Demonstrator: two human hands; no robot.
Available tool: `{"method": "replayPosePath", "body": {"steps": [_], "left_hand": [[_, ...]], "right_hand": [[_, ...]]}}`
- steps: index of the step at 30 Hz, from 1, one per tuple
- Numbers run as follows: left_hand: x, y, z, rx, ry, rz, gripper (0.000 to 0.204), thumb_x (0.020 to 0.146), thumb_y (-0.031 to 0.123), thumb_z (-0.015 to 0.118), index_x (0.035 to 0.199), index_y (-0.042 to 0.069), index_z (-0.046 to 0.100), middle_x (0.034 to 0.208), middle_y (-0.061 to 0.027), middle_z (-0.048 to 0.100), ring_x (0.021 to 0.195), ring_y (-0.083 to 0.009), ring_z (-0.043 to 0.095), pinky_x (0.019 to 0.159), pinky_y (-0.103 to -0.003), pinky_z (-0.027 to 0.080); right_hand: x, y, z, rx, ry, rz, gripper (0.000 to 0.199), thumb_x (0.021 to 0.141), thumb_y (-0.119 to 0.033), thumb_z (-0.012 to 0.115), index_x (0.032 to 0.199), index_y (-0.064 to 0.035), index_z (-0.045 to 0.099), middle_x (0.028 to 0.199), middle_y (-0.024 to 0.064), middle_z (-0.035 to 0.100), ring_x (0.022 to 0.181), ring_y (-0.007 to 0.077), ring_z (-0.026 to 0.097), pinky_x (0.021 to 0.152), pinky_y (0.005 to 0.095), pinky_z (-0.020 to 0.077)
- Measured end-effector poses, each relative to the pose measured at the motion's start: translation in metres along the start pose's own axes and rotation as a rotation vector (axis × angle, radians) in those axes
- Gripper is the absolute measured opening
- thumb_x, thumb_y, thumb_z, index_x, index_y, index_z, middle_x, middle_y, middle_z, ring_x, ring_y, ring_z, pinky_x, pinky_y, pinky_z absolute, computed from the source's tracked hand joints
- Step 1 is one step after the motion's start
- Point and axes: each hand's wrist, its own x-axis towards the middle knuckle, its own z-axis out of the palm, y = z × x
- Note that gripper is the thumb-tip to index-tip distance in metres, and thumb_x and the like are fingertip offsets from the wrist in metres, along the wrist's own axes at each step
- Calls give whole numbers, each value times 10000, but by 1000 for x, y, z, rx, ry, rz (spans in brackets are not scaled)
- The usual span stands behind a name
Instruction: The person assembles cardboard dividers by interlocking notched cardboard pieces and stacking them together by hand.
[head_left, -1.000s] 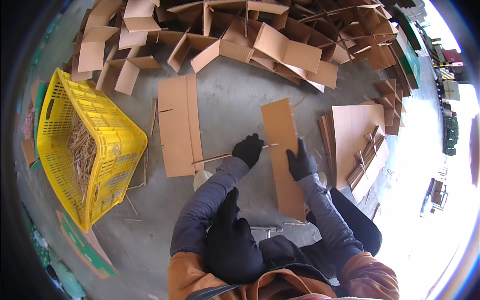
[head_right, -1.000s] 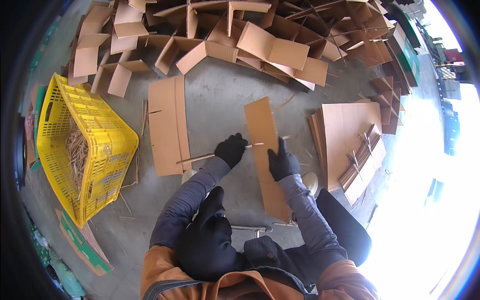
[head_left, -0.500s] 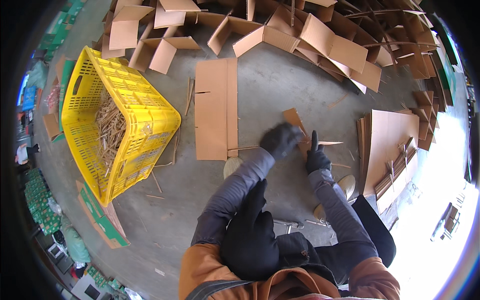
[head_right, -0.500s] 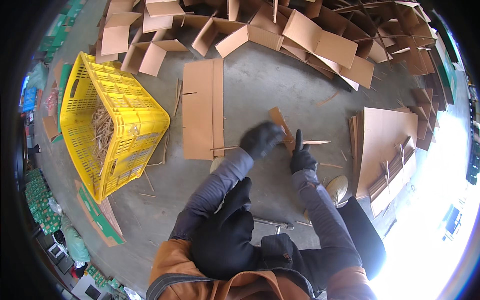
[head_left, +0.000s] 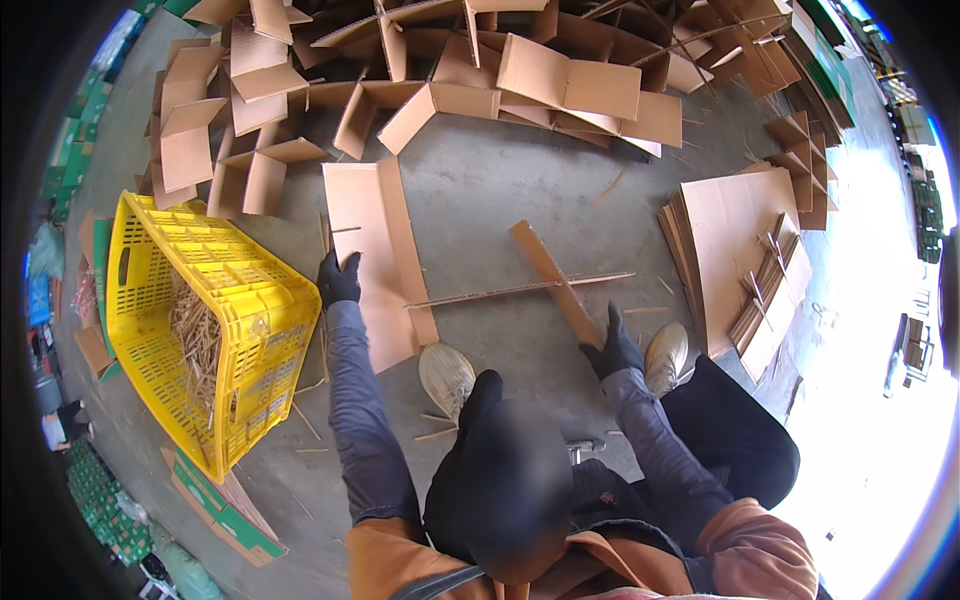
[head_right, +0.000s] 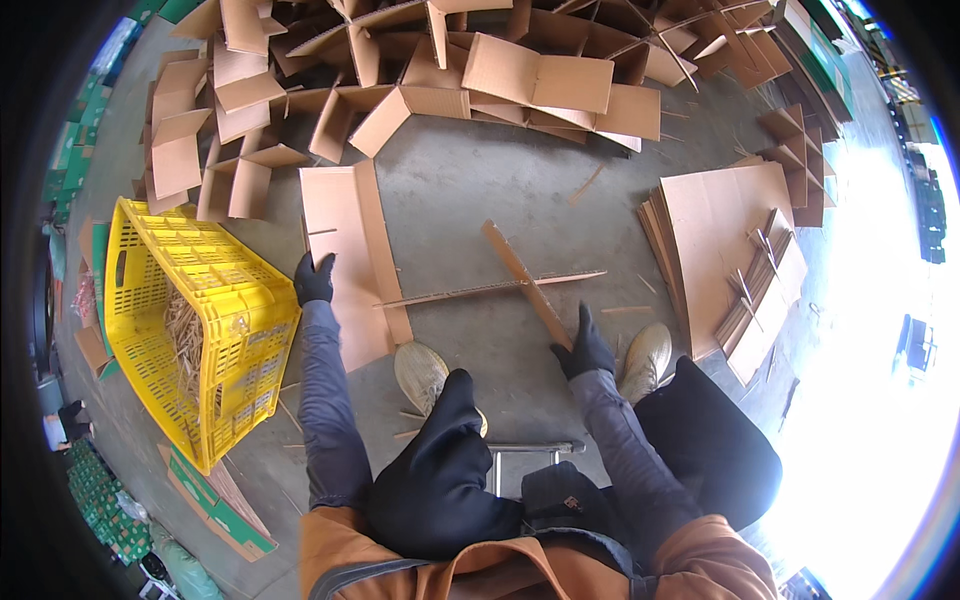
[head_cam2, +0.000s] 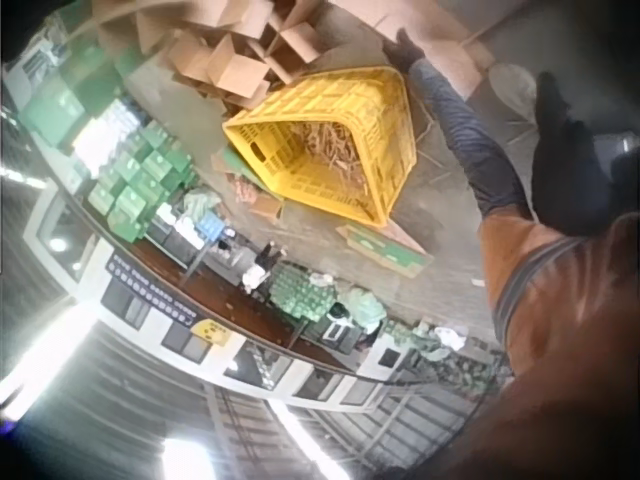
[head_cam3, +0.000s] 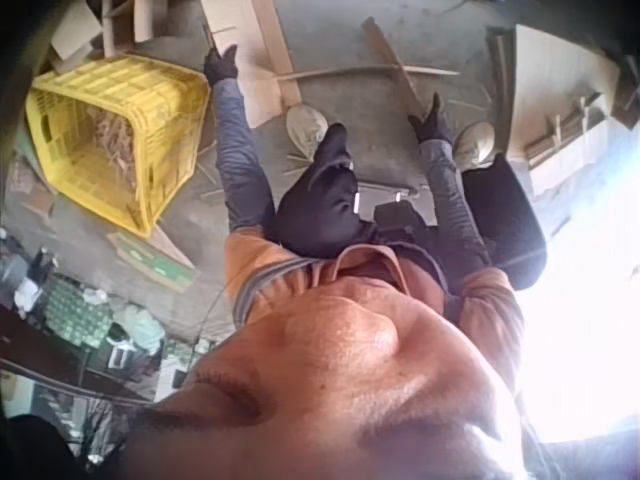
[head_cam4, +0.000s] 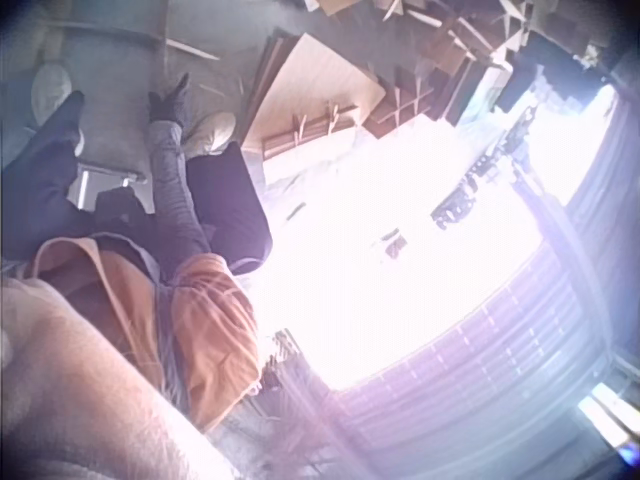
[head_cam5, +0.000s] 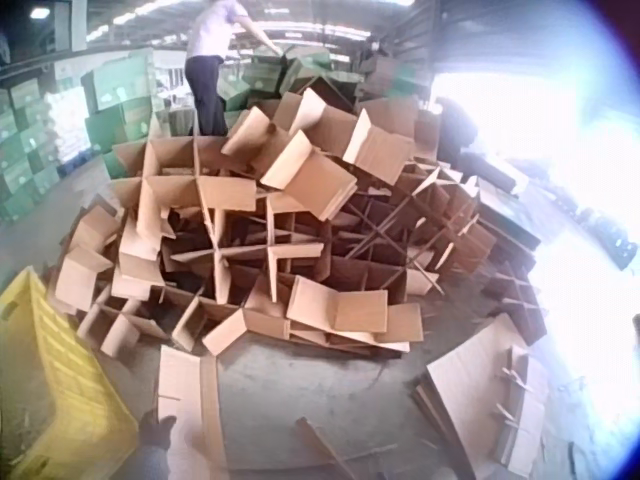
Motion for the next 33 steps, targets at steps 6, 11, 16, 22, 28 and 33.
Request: {"method": "replayPosePath", "body": {"steps": [6, 11, 16, 22, 28, 33], "left_hand": [[-38, 164, 13, -104, -335, 231, 252, 868, 274, 533, 1049, 114, 602, 940, -158, 631, 831, -371, 599, 686, -428, 481], [-150, 262, 60, 149, -748, 595, 255, 887, 208, 408, 1055, 192, 600, 849, -82, 655, 762, -278, 646, 703, -422, 509], [-187, 278, 70, 72, -846, 704, 260, 861, 154, 424, 1089, 174, 548, 919, -58, 619, 797, -264, 627, 682, -423, 504], [-206, 275, 71, 5, -866, 789, 288, 856, 132, 428, 1126, 164, 522, 949, -62, 611, 814, -261, 622, 684, -412, 504], [-194, 275, 77, 57, -881, 738, 266, 875, 172, 442, 1125, 163, 534, 937, -75, 616, 832, -266, 616, 680, -409, 504], [-159, 259, 33, -340, -442, 632, 202, 884, 196, 480, 1055, 152, 579, 935, -85, 615, 876, -288, 598, 743, -395, 483]], "right_hand": [[-28, 10, -52, 163, 118, 330, 421, 826, -297, 619, 1171, -84, 504, 928, 198, 643, 879, 392, 606, 736, 428, 485], [7, -71, -115, 421, 572, 66, 408, 836, -339, 602, 1139, -79, 512, 892, 252, 626, 838, 450, 586, 686, 451, 484], [19, -26, -93, 132, 168, 108, 562, 830, -358, 561, 1323, -210, 335, 864, 258, 626, 806, 458, 586, 700, 520, 454], [15, -34, -60, -28, -183, 227, 795, 849, -288, 542, 1432, -208, 9, 779, 261, 623, 708, 445, 604, 629, 519, 454], [31, -13, 7, -75, -207, 228, 792, 875, -206, 486, 1440, -222, -69, 790, 240, 628, 648, 380, 617, 566, 481, 442], [28, 10, 8, 26, -94, 156, 750, 879, -176, 474, 1441, -269, -15, 782, 265, 621, 675, 415, 607, 578, 508, 421]]}}
